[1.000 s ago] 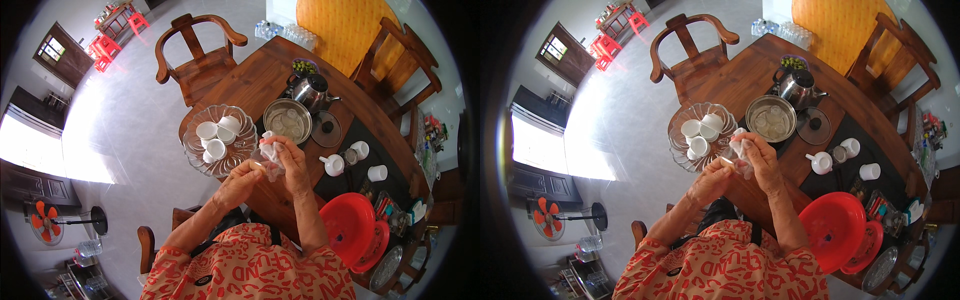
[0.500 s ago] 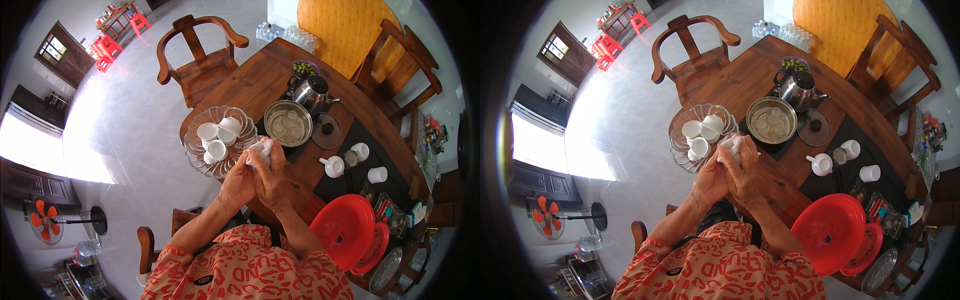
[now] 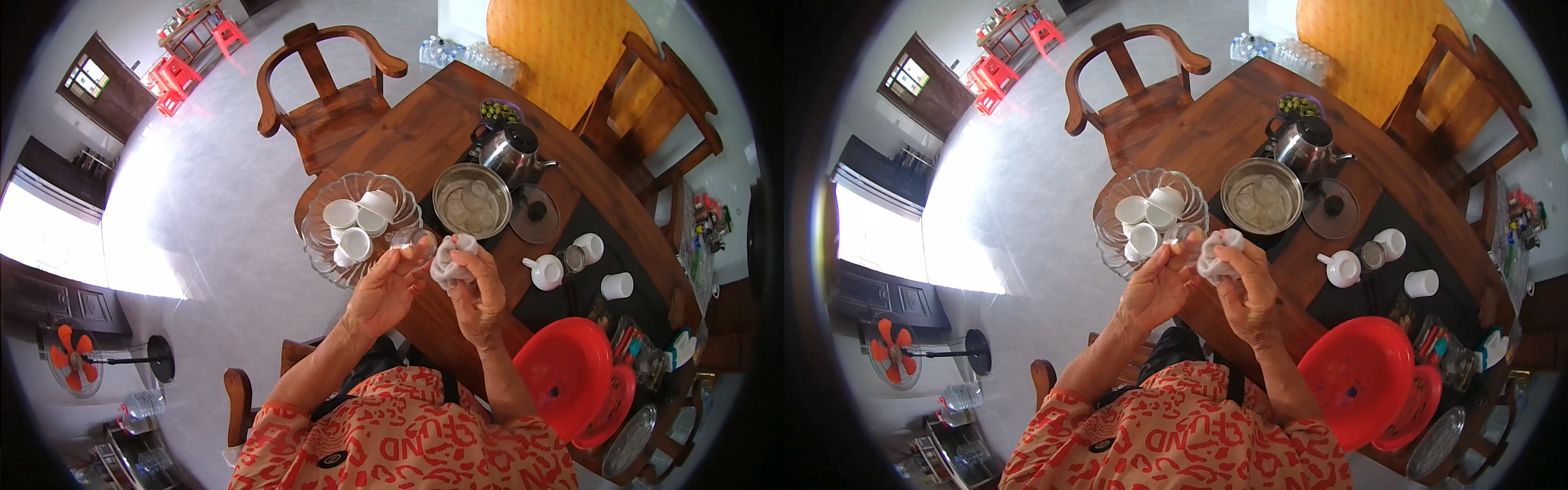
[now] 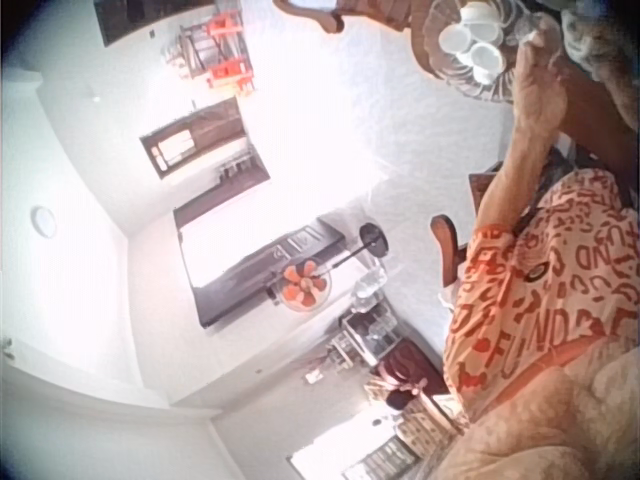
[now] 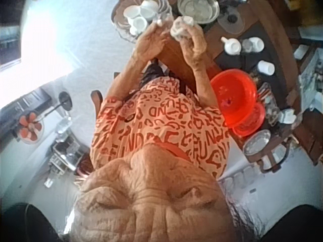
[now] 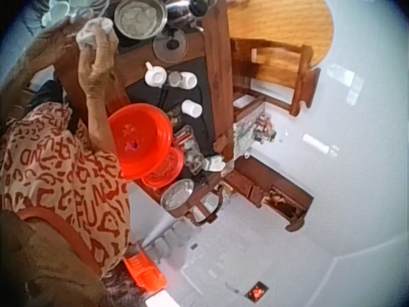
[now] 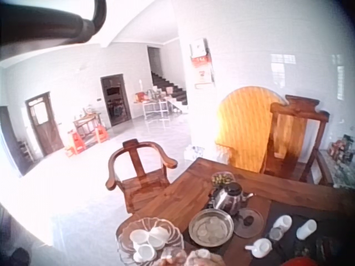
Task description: The person wipes small clear glasses and a glass lid with a white cloth at a wooden table. They handle the items one at a time, wiping the exterior and interior, then placing them into a metal tray or back onto a glass stand. The task continues throughout the clip with repetitive wiping motions.
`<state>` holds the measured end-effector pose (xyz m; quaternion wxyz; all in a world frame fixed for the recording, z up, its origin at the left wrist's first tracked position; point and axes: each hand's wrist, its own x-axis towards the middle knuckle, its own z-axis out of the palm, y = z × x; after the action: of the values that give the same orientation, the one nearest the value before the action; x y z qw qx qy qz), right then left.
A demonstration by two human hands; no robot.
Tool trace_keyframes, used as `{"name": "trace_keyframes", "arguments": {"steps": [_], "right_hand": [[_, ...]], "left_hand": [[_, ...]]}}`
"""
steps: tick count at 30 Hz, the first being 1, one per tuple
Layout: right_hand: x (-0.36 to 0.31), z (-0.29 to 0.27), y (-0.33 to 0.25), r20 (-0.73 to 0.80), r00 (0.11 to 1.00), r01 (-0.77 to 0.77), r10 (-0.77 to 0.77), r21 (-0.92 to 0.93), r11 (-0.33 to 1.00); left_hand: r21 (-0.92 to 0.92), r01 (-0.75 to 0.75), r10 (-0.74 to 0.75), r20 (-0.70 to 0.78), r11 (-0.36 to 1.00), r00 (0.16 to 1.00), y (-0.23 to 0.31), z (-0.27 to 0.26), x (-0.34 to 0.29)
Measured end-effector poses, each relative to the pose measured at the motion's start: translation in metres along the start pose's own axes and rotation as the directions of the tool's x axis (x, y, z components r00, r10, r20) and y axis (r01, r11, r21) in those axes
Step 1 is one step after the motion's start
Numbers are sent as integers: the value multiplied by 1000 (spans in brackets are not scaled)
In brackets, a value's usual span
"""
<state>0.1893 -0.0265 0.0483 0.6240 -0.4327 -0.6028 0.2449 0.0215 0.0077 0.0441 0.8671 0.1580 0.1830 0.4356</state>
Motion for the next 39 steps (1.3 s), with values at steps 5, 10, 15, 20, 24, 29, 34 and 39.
{"name": "trace_keyframes", "arguments": {"steps": [5, 10, 15, 20, 24, 29, 34, 39], "right_hand": [[11, 6, -14, 60, 998, 15, -6, -135, 991], [11, 2, -7, 43, 995, -87, 91, -91, 992], [14, 2, -22, 7, 999, -33, 35, -192, 981], [19, 8, -30, 192, 978, 149, -86, -346, 926], [25, 3, -15, 189, 980, -36, 60, -129, 991], [19, 0, -5, 219, 862, -505, 457, 295, 811], [4, 7, 13, 152, 864, -491, 481, 465, 737], [-3, 21, 4, 51, 928, -369, 370, 269, 890]], "left_hand": [[95, -28, 22, 61, 995, 998, -6, -12, 1], [158, -75, 65, 69, 985, 996, -4, -9, -3], [340, -83, 70, 51, 937, 996, -7, -11, -3], [509, -10, 25, -23, 860, 999, -6, 4, -10], [606, -16, -19, 51, 796, 999, -5, -2, -14], [555, -141, 32, 201, 820, 979, -6, 1, -12], [275, -50, 28, 83, 960, 996, -12, -8, -4], [89, -14, 11, 28, 996, 1000, -22, -23, 3]]}}
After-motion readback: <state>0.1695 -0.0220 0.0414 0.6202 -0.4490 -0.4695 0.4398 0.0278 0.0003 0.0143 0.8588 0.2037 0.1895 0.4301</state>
